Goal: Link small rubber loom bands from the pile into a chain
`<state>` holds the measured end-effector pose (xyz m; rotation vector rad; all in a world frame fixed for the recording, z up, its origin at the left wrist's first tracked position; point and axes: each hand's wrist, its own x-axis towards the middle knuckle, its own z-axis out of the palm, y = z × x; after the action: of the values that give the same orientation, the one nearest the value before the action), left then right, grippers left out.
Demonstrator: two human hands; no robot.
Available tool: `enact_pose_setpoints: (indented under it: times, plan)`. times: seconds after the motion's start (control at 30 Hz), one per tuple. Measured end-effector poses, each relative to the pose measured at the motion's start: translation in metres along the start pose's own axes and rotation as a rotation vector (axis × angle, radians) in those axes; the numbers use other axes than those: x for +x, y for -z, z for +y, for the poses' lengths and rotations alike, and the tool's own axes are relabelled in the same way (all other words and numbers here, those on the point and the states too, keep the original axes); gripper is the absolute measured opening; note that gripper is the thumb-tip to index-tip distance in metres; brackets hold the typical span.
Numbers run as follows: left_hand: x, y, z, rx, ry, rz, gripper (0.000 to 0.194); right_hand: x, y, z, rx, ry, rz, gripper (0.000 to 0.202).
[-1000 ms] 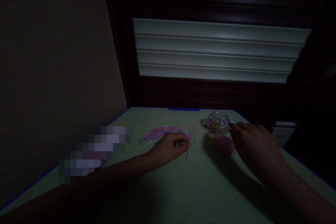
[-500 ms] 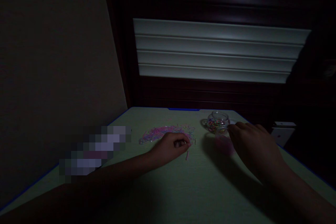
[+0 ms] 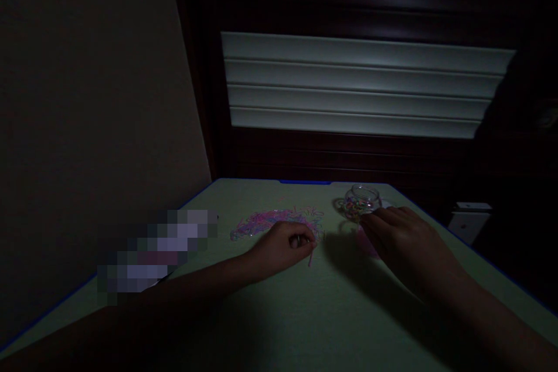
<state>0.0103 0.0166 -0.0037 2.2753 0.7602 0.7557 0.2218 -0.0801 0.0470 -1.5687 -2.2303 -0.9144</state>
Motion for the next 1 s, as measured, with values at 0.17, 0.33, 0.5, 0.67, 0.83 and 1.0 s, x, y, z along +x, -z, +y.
enact_pose_setpoints:
  times: [0.17, 0.33, 0.5, 0.67, 0.83, 1.0]
  plan:
    - [0.001, 0.001, 0.000, 0.032, 0.003, -0.038, 0.013, 0.000, -0.011, -0.004, 0.252, 0.090, -0.083, 0.013]
    - [0.001, 0.002, 0.000, 0.047, 0.029, -0.062, 0.012, 0.000, -0.011, -0.011, 0.393, 0.165, -0.183, 0.016]
    - [0.000, 0.006, 0.001, 0.045, 0.061, -0.091, 0.013, 0.001, -0.006, -0.012, 0.440, 0.146, -0.213, 0.015]
    - [-0.003, 0.014, 0.009, 0.067, 0.035, -0.197, 0.014, 0.001, -0.008, -0.011, 0.446, 0.137, -0.214, 0.016]
    - [-0.008, 0.018, 0.019, 0.218, -0.089, -0.236, 0.012, 0.000, -0.009, -0.012, 0.466, 0.130, -0.232, 0.016]
    - [-0.013, 0.017, 0.020, 0.322, -0.123, -0.219, 0.015, 0.001, -0.009, -0.012, 0.465, 0.138, -0.219, 0.017]
